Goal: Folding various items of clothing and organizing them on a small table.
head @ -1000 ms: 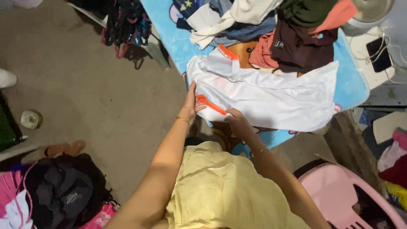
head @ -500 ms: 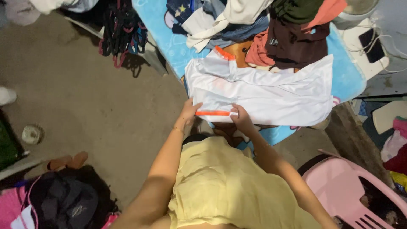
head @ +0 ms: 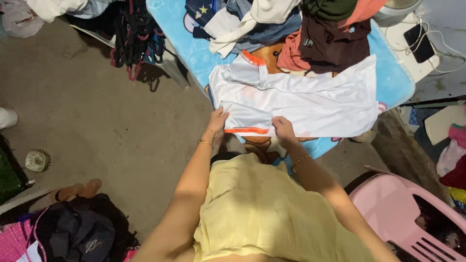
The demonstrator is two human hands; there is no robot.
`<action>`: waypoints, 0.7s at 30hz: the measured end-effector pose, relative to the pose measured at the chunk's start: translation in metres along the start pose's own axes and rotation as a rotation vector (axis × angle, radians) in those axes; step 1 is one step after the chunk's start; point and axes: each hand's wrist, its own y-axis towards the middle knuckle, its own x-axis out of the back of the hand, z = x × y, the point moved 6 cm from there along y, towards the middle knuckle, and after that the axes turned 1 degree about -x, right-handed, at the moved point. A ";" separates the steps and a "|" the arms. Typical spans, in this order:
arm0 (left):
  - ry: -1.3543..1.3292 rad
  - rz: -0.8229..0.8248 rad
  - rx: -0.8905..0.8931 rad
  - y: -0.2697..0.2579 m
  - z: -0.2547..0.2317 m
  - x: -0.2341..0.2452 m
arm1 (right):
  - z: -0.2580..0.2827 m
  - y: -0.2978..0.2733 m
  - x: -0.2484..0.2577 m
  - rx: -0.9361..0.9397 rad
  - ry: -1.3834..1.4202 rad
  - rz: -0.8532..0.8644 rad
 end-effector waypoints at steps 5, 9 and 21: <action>0.038 -0.007 -0.016 0.002 -0.008 0.000 | -0.007 0.009 0.009 0.062 -0.022 -0.087; 0.009 -0.063 -0.002 0.003 -0.009 -0.002 | 0.008 -0.007 -0.003 -0.009 0.044 -0.120; -0.140 -0.034 0.139 -0.021 -0.049 -0.005 | 0.029 -0.018 -0.009 0.039 -0.215 0.057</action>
